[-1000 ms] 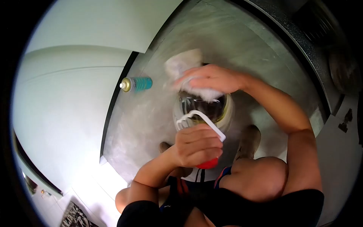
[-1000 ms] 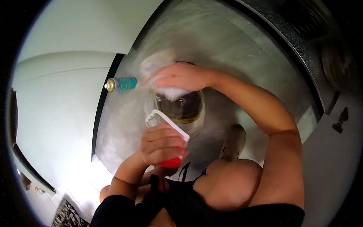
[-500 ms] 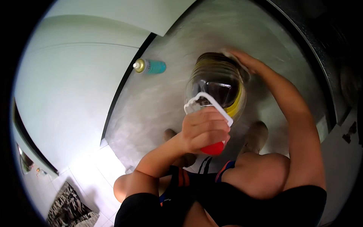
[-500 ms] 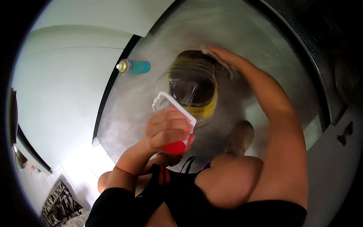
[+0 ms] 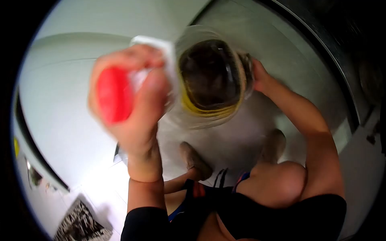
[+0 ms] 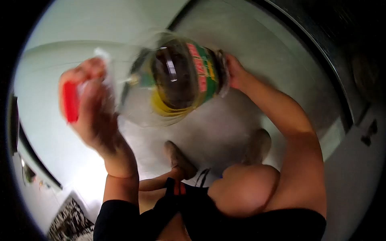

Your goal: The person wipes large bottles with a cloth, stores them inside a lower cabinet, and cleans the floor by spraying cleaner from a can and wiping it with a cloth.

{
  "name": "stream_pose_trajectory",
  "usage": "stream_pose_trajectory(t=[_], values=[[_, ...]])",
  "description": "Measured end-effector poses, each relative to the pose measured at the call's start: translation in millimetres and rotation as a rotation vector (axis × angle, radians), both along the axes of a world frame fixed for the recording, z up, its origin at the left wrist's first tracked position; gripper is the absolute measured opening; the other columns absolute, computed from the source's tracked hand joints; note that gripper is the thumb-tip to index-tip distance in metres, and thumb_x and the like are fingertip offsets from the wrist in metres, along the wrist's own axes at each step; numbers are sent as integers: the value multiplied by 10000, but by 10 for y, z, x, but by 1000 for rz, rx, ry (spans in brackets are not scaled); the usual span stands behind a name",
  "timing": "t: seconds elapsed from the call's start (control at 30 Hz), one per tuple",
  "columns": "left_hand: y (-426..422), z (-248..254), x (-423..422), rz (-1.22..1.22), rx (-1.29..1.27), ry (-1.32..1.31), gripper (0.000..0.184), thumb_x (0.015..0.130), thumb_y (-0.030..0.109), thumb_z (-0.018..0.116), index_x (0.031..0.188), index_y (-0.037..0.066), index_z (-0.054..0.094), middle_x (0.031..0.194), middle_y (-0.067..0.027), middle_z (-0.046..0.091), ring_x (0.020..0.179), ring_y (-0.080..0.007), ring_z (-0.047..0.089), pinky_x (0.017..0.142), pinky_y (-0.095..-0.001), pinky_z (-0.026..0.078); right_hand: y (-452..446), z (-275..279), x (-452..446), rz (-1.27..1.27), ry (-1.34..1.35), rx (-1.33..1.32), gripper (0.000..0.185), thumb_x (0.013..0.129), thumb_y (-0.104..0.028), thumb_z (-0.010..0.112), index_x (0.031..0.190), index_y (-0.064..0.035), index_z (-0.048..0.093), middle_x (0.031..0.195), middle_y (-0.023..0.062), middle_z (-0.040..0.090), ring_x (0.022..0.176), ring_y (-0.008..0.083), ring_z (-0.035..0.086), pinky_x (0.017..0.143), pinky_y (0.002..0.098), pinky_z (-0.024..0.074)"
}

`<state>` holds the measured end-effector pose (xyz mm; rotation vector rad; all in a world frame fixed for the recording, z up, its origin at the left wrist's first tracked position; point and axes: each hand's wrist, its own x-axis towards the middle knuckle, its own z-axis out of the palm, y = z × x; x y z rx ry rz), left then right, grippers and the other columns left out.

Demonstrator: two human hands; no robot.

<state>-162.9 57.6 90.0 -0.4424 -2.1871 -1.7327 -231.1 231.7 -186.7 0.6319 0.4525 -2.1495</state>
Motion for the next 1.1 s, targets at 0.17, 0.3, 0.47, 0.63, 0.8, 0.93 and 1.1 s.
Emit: stream_pose_trajectory(t=[0.17, 0.3, 0.47, 0.63, 0.8, 0.93, 1.1], values=[[-45, 64, -251, 133, 47, -99, 177, 704, -56, 636, 866, -5, 586, 851, -98, 645, 785, -139, 598, 705, -243, 483, -146, -37, 24, -86, 34, -24, 459, 941, -375, 394, 1208, -37, 548, 1227, 135, 554, 1103, 247, 528, 984, 389, 413], [-126, -380, -348, 133, 36, -164, 184, 710, -34, 639, 884, -3, 585, 857, -90, 641, 792, -134, 588, 717, -251, 479, -49, -204, 105, -144, -17, 154, 448, 954, -361, 382, 1236, -38, 508, 1249, 125, 525, 1116, 247, 513, 983, 384, 406], [-226, -969, -263, 121, 104, -204, 209, 728, -54, 606, 927, -6, 565, 889, -124, 609, 846, -173, 565, 735, -255, 457, 67, -422, 184, -189, 27, 448, 371, 965, -266, 397, 1255, -50, 480, 1200, 125, 535, 1065, 247, 523, 932, 363, 424], [-99, -1092, -224, 203, -25, -99, 201, 686, -8, 693, 857, 22, 591, 820, -52, 656, 767, -116, 607, 730, -254, 488, 183, -374, 208, -77, 295, 661, 363, 964, -266, 449, 1257, -55, 477, 1166, 106, 551, 1036, 226, 527, 911, 367, 429], [199, -1053, -315, 151, -133, -27, 258, 669, 32, 743, 880, 29, 593, 809, -54, 645, 750, -131, 618, 711, -251, 493, 275, 149, -98, -264, 249, 590, 360, 955, -267, 469, 1200, -7, 511, 1102, 98, 578, 1014, 197, 542, 882, 346, 446], [297, -1080, -361, 177, -158, -105, 363, 649, 76, 785, 946, 29, 583, 868, -73, 659, 803, -154, 637, 735, -271, 504, 402, 572, -192, -356, 408, 476, 373, 955, -300, 472, 1175, -4, 527, 1105, 102, 576, 995, 185, 550, 853, 320, 457], [147, -1040, -287, -52, -114, -113, 592, 626, 31, 815, 1140, -10, 524, 1073, -103, 616, 953, -140, 592, 837, -275, 490, 602, 534, -97, -152, 556, 828, 460, 933, -428, 490, 1050, 3, 599, 979, 102, 618, 886, 177, 584, 819, 305, 472]])
